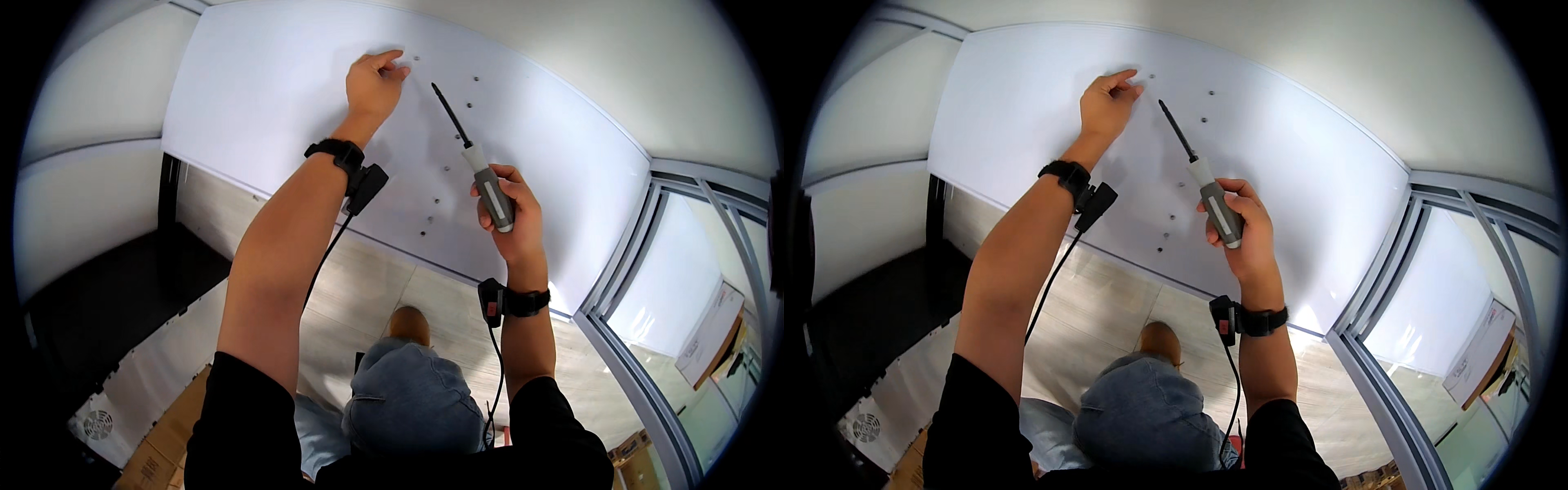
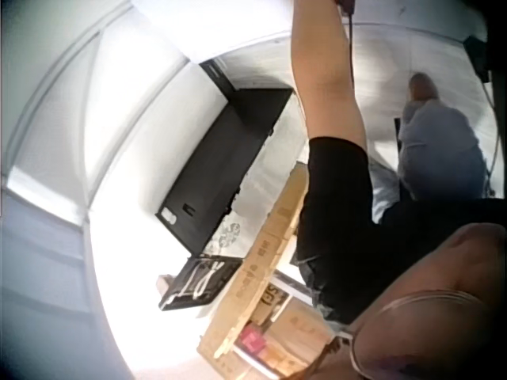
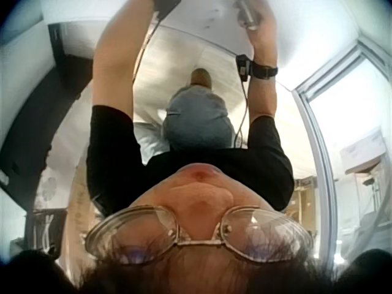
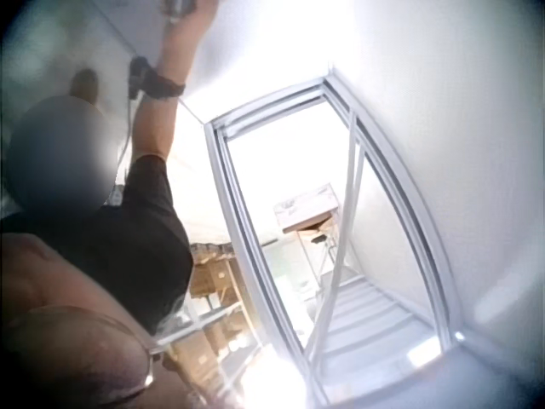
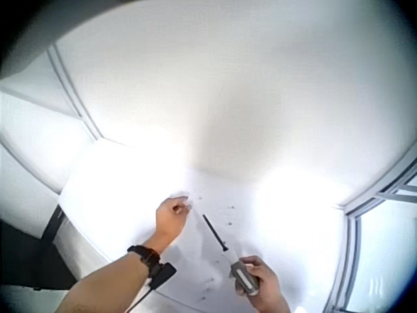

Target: The person uses a screwdriver to fasten screws into the back panel of a white appliance. They repeatedly pick up screws and tighten them into place along the edges of the panel.

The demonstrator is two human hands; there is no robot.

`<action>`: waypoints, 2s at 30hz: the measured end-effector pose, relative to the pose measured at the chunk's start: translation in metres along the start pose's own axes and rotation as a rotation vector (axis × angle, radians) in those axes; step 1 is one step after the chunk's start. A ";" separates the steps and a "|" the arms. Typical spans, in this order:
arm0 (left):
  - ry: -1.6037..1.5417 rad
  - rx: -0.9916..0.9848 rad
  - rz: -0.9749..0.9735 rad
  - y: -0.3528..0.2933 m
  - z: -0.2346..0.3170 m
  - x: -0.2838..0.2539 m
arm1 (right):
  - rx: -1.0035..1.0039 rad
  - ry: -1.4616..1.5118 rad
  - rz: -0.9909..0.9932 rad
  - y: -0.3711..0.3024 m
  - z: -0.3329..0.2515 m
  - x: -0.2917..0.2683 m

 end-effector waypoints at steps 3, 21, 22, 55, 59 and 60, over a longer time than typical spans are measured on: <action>-0.188 -0.292 -0.003 -0.028 -0.014 -0.035 | 0.025 -0.047 -0.068 -0.003 -0.001 0.023; -1.331 -0.385 0.530 -0.366 0.101 -0.436 | 0.180 -0.927 -0.818 -0.283 0.065 0.361; -1.367 -0.375 0.558 -0.385 0.102 -0.459 | 0.179 -0.973 -0.849 -0.306 0.073 0.382; -1.303 -0.243 0.142 -0.495 0.135 -0.684 | 0.107 -0.229 -0.695 -0.548 0.260 0.513; -1.299 -0.239 0.116 -0.494 0.133 -0.686 | 0.162 -0.151 -0.693 -0.551 0.263 0.515; -1.292 -0.238 0.106 -0.494 0.133 -0.686 | 0.175 -0.121 -0.702 -0.554 0.265 0.517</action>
Point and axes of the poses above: each hand's wrist, its own y-axis towards the middle knuckle, its own x-axis out of the palm, z = x × y, the point moved 7 cm from there along y, towards the middle knuckle, and after that the axes turned 6 degrees about -y, right-handed, at the moved point
